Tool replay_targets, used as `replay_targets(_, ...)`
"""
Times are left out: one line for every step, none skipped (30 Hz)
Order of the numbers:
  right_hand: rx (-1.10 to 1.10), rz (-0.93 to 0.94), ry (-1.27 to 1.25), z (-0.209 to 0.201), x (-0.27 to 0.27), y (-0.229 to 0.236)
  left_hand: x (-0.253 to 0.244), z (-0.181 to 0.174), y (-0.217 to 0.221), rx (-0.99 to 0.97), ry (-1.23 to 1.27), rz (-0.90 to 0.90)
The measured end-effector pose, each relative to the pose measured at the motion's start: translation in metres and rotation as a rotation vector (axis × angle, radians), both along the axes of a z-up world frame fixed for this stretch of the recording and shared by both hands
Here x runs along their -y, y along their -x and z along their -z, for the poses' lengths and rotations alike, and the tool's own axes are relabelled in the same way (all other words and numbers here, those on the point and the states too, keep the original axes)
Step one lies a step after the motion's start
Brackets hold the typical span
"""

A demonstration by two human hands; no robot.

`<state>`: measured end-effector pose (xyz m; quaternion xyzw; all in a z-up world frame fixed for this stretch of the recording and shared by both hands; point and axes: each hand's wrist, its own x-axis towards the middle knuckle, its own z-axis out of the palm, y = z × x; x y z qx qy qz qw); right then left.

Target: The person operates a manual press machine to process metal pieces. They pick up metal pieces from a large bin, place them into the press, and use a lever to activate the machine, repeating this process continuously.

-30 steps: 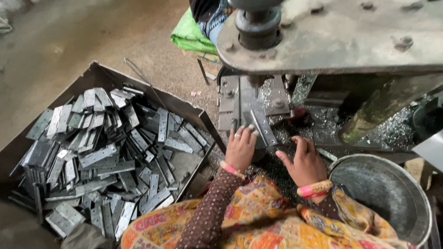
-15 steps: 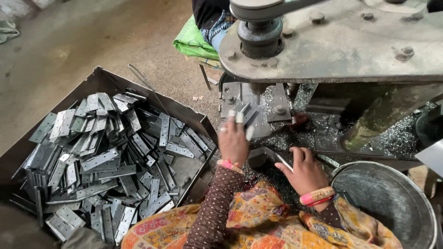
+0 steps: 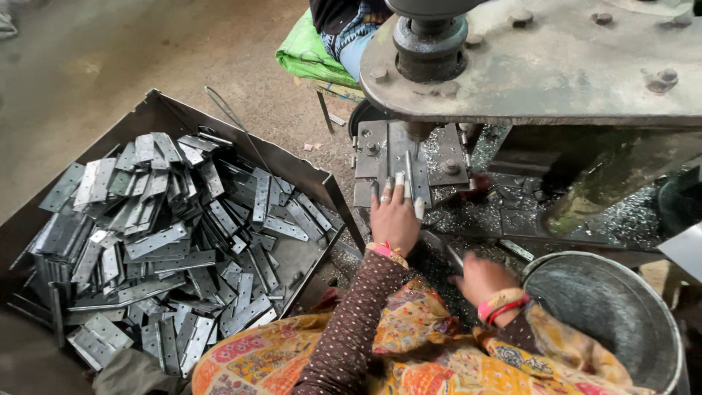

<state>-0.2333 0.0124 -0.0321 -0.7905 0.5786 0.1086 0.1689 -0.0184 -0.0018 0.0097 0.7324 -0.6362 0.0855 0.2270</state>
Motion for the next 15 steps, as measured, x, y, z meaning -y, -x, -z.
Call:
replay_targets(0.036, 0.033, 0.0, 0.014, -0.014, 0.007, 0.001, 0.006, -0.003, -0.006, -0.03, 0.007)
replay_targets(0.072, 0.067, 0.0, 0.029, -0.025, 0.013, 0.002, 0.013, -0.005, -0.012, -0.059, 0.014)
replay_targets(0.099, 0.072, 0.01, 0.044, -0.026, 0.017, 0.009, 0.019, -0.011, 0.049, -0.094, -0.028)
replay_targets(0.126, 0.077, 0.02, 0.058, -0.024, 0.02, 0.017, 0.024, -0.019, 0.11, -0.128, -0.071)
replay_targets(0.152, 0.083, 0.026, 0.072, -0.025, 0.024, 0.019, 0.03, -0.023, 0.171, -0.168, -0.113)
replay_targets(0.161, 0.068, 0.049, 0.082, -0.026, 0.031, 0.014, 0.035, -0.025, 0.118, -0.097, -0.073)
replay_targets(0.177, 0.043, 0.076, 0.087, -0.025, 0.032, 0.006, 0.033, -0.034, 0.072, -0.022, -0.042)
replay_targets(0.193, 0.017, 0.102, 0.089, -0.022, 0.03, 0.001, 0.028, -0.04, 0.028, 0.053, -0.011)
replay_targets(0.154, 0.039, 0.06, 0.092, -0.029, 0.032, -0.008, 0.027, -0.039, 0.011, 0.002, 0.008)
replay_targets(0.115, 0.059, 0.017, 0.091, -0.034, 0.032, -0.015, 0.025, -0.037, -0.006, -0.049, 0.026)
replay_targets(0.088, 0.072, 0.008, 0.083, -0.021, 0.025, -0.006, 0.013, -0.043, -0.011, -0.066, 0.037)
replay_targets(0.086, 0.031, 0.014, 0.072, -0.012, 0.019, 0.003, 0.0, -0.051, 0.033, -0.195, 0.045)
replay_targets(0.077, -0.006, 0.008, 0.062, -0.011, 0.018, 0.008, -0.008, -0.058, 0.07, -0.336, 0.057)
replay_targets(0.067, -0.042, 0.002, 0.05, -0.009, 0.017, 0.018, -0.014, -0.066, 0.106, -0.478, 0.067)
replay_targets(0.04, -0.039, -0.028, 0.039, -0.004, 0.015, 0.029, -0.017, -0.074, 0.146, -0.289, 0.058)
